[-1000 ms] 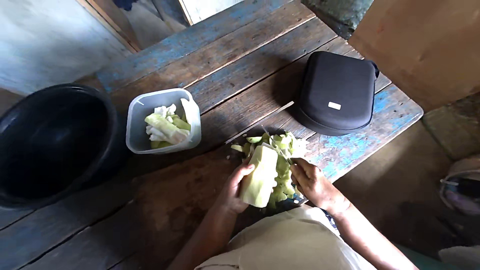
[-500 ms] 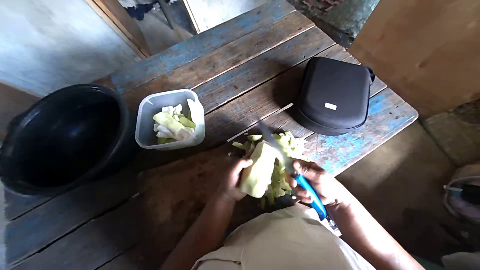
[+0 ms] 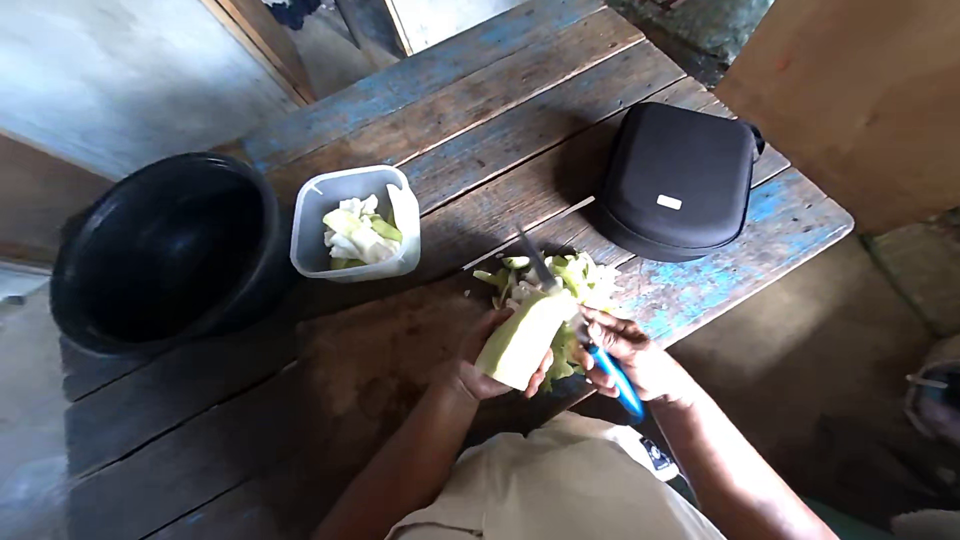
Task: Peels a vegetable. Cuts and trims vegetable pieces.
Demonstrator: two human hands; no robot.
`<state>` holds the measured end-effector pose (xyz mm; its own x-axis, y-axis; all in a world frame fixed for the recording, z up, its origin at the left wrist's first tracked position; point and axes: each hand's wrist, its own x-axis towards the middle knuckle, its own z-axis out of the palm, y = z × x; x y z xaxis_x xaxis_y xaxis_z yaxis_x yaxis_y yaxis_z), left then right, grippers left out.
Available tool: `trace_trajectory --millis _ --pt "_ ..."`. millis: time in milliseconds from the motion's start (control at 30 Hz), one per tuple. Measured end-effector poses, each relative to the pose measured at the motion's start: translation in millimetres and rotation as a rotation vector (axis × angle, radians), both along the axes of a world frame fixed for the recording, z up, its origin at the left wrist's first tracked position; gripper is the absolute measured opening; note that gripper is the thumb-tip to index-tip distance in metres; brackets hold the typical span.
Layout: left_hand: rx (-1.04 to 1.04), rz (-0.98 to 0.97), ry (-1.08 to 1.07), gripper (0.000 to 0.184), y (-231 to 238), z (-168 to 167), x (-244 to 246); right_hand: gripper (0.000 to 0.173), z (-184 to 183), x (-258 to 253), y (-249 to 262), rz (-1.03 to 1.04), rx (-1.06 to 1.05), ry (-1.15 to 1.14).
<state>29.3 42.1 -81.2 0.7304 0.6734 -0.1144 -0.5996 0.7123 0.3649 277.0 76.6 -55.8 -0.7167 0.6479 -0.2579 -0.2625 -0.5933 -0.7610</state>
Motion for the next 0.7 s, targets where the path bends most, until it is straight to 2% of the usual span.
trace_trajectory --millis 67,167,233,300,333,400,467,567,700 --pt "0.007 0.019 -0.014 0.066 -9.2 -1.4 -3.2 0.033 1.4 -1.8 4.3 -0.072 -0.018 -0.152" --pt "0.069 0.141 0.041 0.070 -22.0 4.5 -12.2 0.044 15.0 -11.8 3.7 -0.062 0.175 -0.521" --pt "0.233 0.296 0.306 0.079 -34.3 11.8 -24.2 0.048 23.8 -18.3 -1.7 -0.009 0.297 -0.649" --pt "0.463 0.453 0.649 0.098 -44.4 32.0 -29.8 0.038 28.1 -25.9 -8.3 -0.007 0.465 -0.811" --pt "0.573 0.503 0.766 0.101 -49.4 44.7 -31.1 0.034 26.6 -30.2 -11.3 -0.022 0.558 -0.904" --pt "0.752 0.583 0.841 0.094 -59.0 59.9 -36.5 0.029 18.1 -39.6 -16.3 -0.083 0.702 -1.035" --pt "0.896 0.654 0.868 0.086 -65.0 62.7 -44.2 0.032 11.5 -49.1 -19.3 -0.153 0.745 -1.073" --pt "0.922 0.729 0.940 0.083 -73.4 53.5 -58.4 0.062 16.2 -57.1 -22.6 -0.090 0.617 -1.013" --pt "0.828 0.751 1.151 0.085 -86.4 22.3 -90.2 0.052 26.0 -65.9 -24.1 0.055 0.597 -0.969"
